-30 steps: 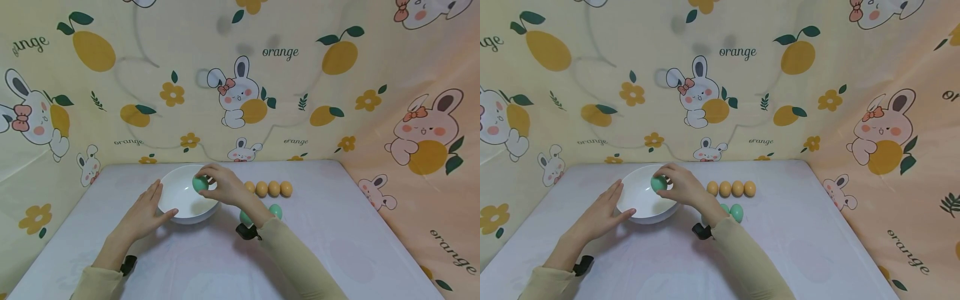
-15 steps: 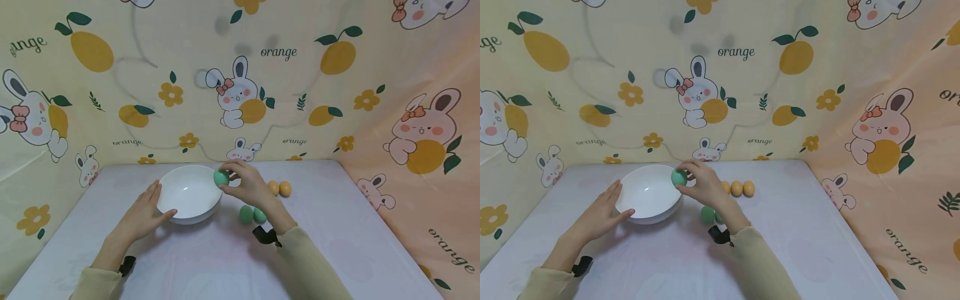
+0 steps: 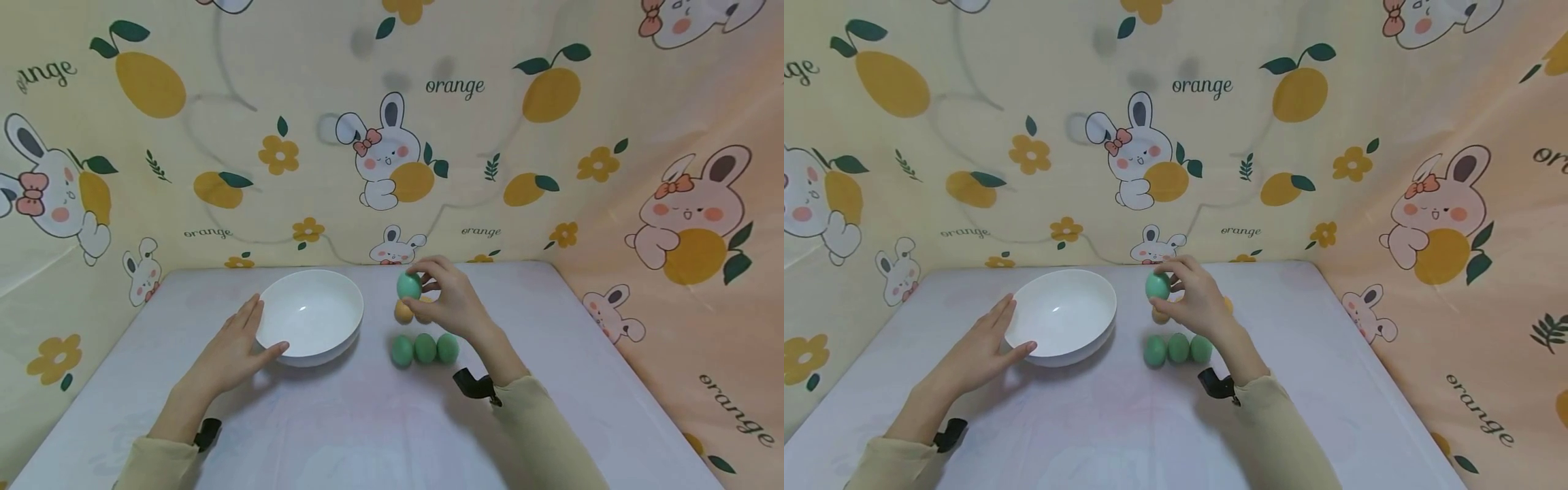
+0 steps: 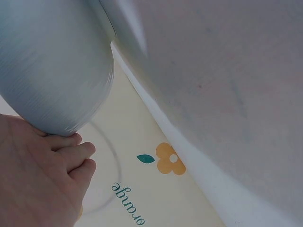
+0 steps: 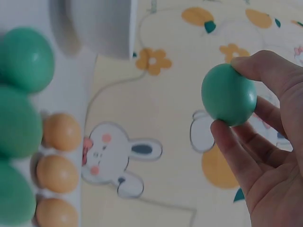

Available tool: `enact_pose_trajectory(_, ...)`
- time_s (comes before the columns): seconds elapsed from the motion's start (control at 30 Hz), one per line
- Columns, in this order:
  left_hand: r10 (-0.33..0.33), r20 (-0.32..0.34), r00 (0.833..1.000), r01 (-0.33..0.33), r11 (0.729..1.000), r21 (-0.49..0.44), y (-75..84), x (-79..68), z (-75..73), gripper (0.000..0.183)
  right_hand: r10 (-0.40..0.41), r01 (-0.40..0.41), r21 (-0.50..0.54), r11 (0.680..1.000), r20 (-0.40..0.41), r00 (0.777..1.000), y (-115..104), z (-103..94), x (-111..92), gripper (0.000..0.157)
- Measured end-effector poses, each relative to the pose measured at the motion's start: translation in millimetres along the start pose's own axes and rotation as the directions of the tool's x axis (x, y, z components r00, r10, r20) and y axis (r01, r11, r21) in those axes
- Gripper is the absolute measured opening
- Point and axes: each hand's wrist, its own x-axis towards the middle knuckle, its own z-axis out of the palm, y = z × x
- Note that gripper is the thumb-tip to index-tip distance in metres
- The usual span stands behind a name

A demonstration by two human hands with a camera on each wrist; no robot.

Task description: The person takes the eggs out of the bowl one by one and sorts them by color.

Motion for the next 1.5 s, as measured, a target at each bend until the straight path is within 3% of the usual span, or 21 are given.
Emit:
enact_pose_trajectory(0.37, 0.007, -0.005, 1.000, -0.007, 1.000, -0.001, -2.8, 0.1, 1.9, 0.113, 0.110, -0.109, -0.067, 0.992, 0.007, 0.994, 25, -25.7, -28, 0.042)
enact_pose_trajectory(0.87, 0.025, -0.015, 1.000, -0.025, 1.000, 0.002, -1.3, -1.2, -0.7, 0.111, 0.179, -0.164, -0.178, 0.970, 0.076, 0.981, 69, -41.1, -74, 0.038)
enact_pose_trajectory(1.13, 0.020, -0.014, 1.000, -0.020, 1.000, -0.002, -1.5, -1.5, -0.6, 0.111, 0.264, -0.222, -0.230, 0.948, 0.175, 0.948, 82, -41.9, -92, 0.038)
enact_pose_trajectory(1.5, 0.021, -0.012, 1.000, -0.021, 1.000, -0.003, -2.4, -0.9, 0.2, 0.111, 0.352, -0.285, -0.246, 0.926, 0.290, 0.890, 84, -39.5, -94, 0.033)
